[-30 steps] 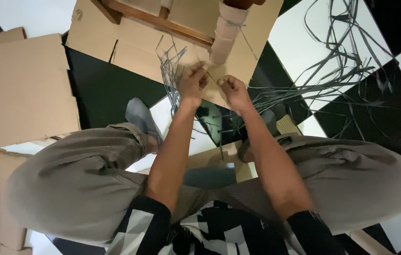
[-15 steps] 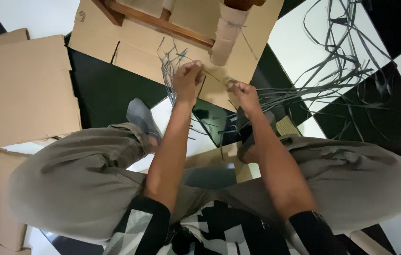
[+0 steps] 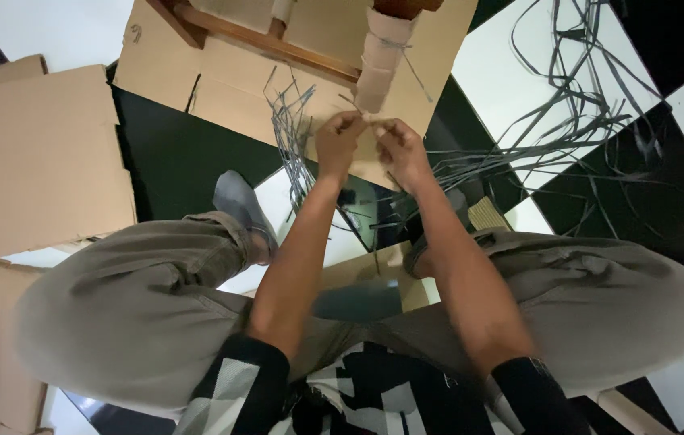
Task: Wrapping a wooden chair leg with cardboard and securing it with multiple plastic ties
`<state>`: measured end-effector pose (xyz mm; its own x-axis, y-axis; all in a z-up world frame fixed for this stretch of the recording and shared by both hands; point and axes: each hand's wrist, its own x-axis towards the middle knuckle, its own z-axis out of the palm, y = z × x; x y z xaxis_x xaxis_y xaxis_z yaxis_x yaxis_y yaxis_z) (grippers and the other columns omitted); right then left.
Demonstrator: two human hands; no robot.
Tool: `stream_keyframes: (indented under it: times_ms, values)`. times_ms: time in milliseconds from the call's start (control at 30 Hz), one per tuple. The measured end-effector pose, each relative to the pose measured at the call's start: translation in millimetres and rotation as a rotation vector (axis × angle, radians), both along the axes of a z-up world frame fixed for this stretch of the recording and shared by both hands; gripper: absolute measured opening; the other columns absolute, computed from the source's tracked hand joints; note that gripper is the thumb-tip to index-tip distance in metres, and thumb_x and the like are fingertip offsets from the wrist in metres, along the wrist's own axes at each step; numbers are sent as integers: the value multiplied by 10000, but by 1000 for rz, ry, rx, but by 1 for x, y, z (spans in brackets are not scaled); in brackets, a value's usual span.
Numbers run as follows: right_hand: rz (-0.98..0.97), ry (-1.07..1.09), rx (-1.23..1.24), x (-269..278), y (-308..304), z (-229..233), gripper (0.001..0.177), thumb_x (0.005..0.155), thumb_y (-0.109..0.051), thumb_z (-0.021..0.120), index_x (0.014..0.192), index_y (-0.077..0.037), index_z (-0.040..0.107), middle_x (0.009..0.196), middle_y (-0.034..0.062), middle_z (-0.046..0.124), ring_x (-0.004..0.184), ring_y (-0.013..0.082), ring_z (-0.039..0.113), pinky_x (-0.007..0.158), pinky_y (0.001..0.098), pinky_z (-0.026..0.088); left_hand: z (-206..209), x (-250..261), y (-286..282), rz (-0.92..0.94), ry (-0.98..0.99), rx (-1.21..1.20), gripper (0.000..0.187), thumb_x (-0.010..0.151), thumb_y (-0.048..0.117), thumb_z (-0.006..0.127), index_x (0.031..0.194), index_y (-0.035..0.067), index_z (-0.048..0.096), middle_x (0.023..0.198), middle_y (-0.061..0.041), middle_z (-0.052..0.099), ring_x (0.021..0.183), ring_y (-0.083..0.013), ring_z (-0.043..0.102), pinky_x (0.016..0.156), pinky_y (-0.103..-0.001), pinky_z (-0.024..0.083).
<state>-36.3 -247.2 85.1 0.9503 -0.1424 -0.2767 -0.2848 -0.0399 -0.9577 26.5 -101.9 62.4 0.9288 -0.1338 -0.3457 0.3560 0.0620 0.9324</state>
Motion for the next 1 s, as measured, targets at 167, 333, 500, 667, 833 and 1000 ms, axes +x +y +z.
stream_keyframes:
  times_ms: [167,333,500,667,833,1000]
  values:
    - [-220,24,148,-8,-15,-31,209,1046,-300,704,895,-157,705,503,-27,461,391,57,322,447,229,314,19,10,5,11,-155,112,258,882,345,814,957,103,762,827,-59,678,830,-157,623,720,-331,482]
    - [-481,131,138,-11,-20,-18,229,1020,-312,571,867,-153,630,617,-23,442,514,104,342,508,289,290,64,17,-15,37,-330,296,328,828,275,769,1056,67,659,867,-60,610,808,-183,599,728,-340,493]
    - [-731,224,207,-11,-38,-32,218,988,-317,623,849,-150,595,738,-15,505,622,111,421,560,296,341,42,32,-45,27,-755,610,790,766,208,853,1396,32,409,1153,-126,584,1015,-276,616,877,-399,538]
    - [-817,81,319,-7,-45,-50,208,967,-301,671,874,-123,617,805,-10,566,649,98,454,563,249,367,46,41,-65,141,-838,616,686,697,357,874,1143,9,485,1056,-151,535,971,-369,567,910,-475,471]
    - [-801,63,371,0,-39,-36,215,986,-247,672,848,-107,585,798,4,538,726,124,496,701,278,440,12,60,-65,150,-932,771,874,808,408,854,1404,-49,407,1156,-162,590,934,-309,628,850,-391,542]
    - [-815,-23,500,17,-58,-47,271,956,-280,687,1041,-29,629,921,80,643,824,174,601,775,319,515,29,62,-57,145,-1013,748,588,754,325,854,1163,-12,598,945,-127,655,743,-318,642,694,-380,535]
